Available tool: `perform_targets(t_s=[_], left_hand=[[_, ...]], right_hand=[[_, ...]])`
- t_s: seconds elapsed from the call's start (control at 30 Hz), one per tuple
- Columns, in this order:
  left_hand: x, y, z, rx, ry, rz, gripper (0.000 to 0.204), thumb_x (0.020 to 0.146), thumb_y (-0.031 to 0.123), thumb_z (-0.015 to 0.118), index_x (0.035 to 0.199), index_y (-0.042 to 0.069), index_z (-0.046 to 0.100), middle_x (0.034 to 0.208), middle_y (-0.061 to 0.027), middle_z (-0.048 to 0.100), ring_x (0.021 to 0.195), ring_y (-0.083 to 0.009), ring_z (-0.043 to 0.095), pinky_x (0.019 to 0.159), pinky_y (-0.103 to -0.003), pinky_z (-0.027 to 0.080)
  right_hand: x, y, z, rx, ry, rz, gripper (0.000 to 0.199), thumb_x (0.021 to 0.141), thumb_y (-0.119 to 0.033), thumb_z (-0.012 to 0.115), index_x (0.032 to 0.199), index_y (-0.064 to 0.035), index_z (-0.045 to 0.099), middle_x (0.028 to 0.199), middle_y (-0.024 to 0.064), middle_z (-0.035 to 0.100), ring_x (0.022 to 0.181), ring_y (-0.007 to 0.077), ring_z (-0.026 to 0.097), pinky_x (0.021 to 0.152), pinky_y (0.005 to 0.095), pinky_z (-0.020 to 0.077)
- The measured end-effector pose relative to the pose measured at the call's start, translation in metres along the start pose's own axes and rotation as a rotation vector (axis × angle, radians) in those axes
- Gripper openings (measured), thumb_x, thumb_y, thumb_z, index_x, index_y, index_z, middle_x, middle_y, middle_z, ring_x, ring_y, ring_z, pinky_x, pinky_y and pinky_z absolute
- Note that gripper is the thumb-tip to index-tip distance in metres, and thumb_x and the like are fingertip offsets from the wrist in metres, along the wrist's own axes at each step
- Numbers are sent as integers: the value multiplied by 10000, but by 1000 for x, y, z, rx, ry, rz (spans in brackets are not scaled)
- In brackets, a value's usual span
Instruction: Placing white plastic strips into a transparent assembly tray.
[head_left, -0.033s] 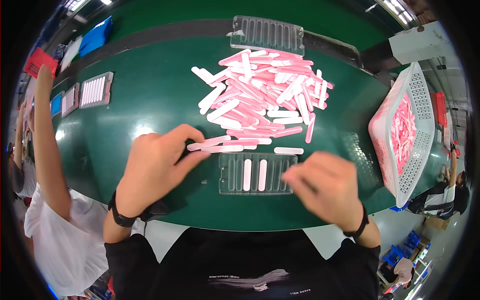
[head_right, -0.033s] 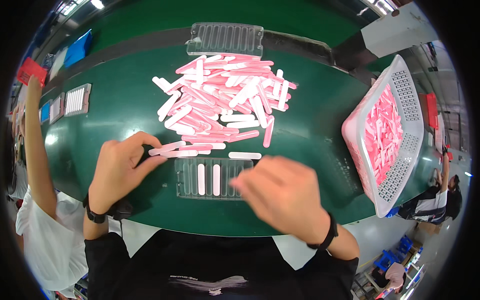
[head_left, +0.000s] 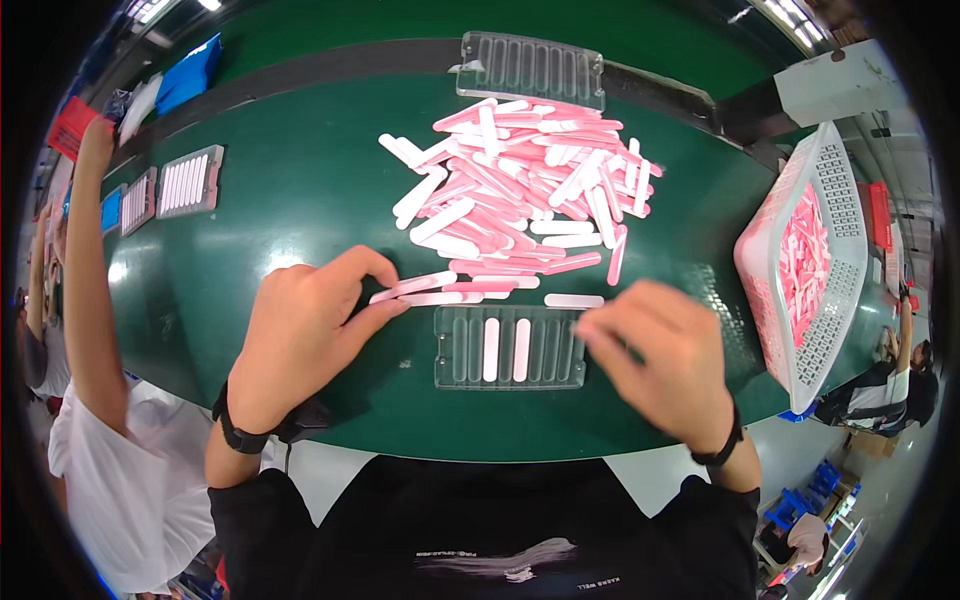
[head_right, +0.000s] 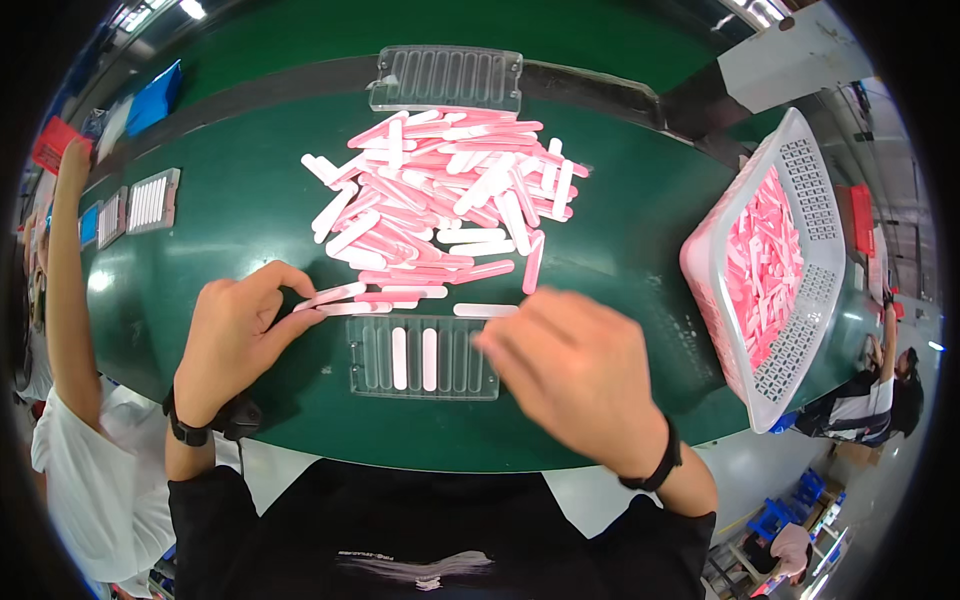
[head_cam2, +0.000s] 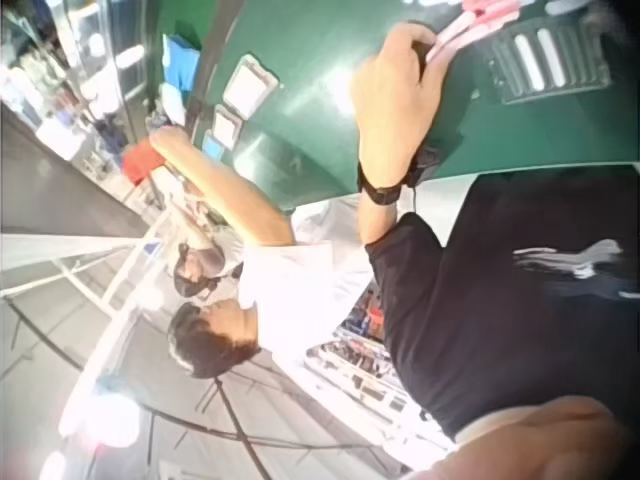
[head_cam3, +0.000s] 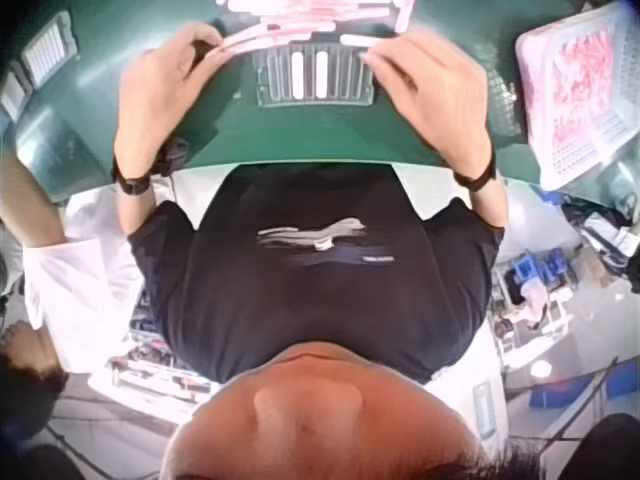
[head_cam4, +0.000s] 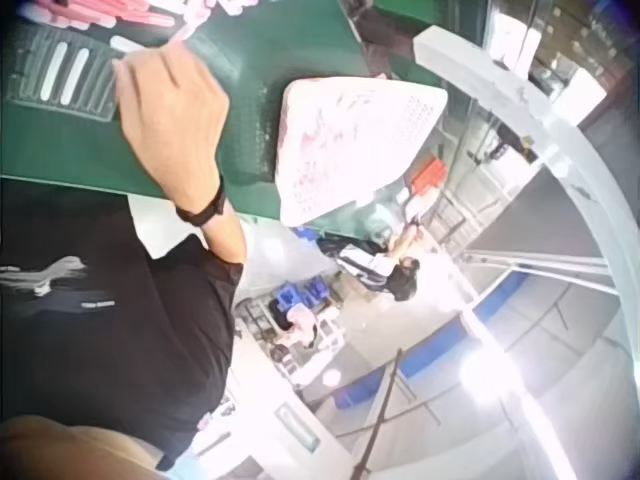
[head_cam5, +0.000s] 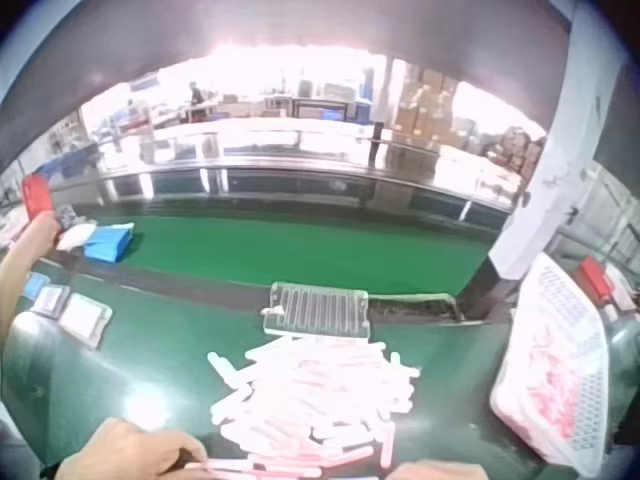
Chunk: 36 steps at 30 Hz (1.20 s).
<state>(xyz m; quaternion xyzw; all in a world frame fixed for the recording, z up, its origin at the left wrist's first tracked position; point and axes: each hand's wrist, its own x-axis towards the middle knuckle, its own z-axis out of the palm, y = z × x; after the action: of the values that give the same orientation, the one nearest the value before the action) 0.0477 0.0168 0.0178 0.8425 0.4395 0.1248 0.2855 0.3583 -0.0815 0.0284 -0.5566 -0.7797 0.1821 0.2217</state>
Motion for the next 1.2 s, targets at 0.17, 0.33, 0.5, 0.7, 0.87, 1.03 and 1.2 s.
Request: perform_targets(t_s=[0.17,0.33,0.5,0.7,0.87,1.03,1.2], left_hand=[[-1,-9,-2,-54,-22,-41,206,848,104,872,935,40,697,545,-24,291,496,-134,231,509,-344,209],[12,-8,-8,-219,-114,-156,208,869,111,875,929,10,703,592,56,258,576,-52,211,543,-309,181],[7,-17,-7,-274,-113,-213,224,877,153,866,914,9,699,569,45,270,545,-65,241,528,-313,197],[11,-14,-12,-500,-186,-341,146,1019,116,718,976,-6,652,616,114,423,573,18,285,531,-236,191],[8,-10,-5,-666,-223,-340,144,1065,121,659,1006,-8,636,664,115,495,589,38,308,528,-219,187],[9,-6,-4,-651,-217,-311,153,1064,128,665,998,-6,632,643,118,479,588,38,295,525,-224,176],[8,-10,-2,-665,-221,-324,151,1059,125,673,991,-3,630,633,120,465,581,38,291,525,-224,172]], right_hand=[[18,14,-19,-51,-154,55,207,843,-97,824,999,-66,692,1002,60,639,808,271,681,690,387,535],[17,18,-10,-9,-137,79,213,835,-63,819,999,-58,684,1045,63,650,806,271,681,693,379,532],[20,21,-6,-43,-151,55,158,872,-40,779,983,-58,668,1017,80,643,780,306,639,677,403,508],[23,16,1,619,-25,331,73,982,-13,706,1034,-22,657,899,52,752,717,136,717,619,282,527],[18,6,18,888,54,386,90,987,-10,704,1073,-8,677,910,43,782,721,77,693,645,239,534],[16,10,20,807,55,260,87,977,-12,726,1056,4,693,921,48,757,758,80,690,696,236,546],[18,10,16,942,67,417,74,970,0,736,1038,4,709,941,55,756,797,97,703,735,249,564]])
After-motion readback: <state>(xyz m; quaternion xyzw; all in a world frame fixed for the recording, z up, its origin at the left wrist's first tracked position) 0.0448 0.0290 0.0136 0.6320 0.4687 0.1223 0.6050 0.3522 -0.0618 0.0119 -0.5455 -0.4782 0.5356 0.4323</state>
